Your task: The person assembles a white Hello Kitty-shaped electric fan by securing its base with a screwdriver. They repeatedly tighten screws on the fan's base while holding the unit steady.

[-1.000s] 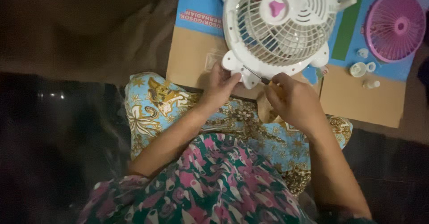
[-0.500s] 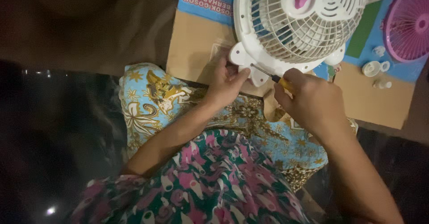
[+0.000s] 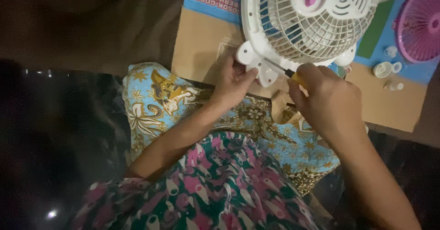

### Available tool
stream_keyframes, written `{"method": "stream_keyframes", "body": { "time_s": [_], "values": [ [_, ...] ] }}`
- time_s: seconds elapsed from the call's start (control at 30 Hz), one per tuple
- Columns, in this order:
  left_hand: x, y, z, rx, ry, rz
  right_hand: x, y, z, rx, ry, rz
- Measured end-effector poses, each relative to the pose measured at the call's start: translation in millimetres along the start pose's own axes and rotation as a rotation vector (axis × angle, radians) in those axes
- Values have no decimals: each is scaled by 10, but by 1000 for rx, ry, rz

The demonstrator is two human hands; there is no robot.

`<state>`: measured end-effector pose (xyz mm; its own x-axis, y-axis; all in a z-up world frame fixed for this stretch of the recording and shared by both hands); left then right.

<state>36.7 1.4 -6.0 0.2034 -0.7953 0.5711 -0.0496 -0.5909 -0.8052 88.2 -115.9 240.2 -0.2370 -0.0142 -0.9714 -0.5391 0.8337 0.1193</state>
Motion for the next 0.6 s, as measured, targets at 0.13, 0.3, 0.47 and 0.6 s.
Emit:
{"method": "stream_keyframes", "body": {
  "time_s": [0.13,0.3,0.47,0.6],
  "values": [
    [3,45,0,17,20,-62,36,18,-32,2,57,-54],
    [8,-15,2,-80,-5,-21,0,80,40,-23,36,3],
    [30,-124,13,-193,-63,-33,-12,148,207,-79,26,-9],
    [45,-252,11,18,-50,94,-34,174,262,-103,44,-42]
  ]
}}
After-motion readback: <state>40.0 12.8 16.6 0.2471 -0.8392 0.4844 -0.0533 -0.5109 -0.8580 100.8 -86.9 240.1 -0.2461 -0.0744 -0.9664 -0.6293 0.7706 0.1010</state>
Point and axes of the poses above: each hand's wrist, its own z-axis towards the middle knuckle, its own x-axis out of the palm, y = z × x, the point moved 4 cm from there along z, towards the middle knuckle, and after that the axes turned 5 degrees about y, right-handed, at the moved point
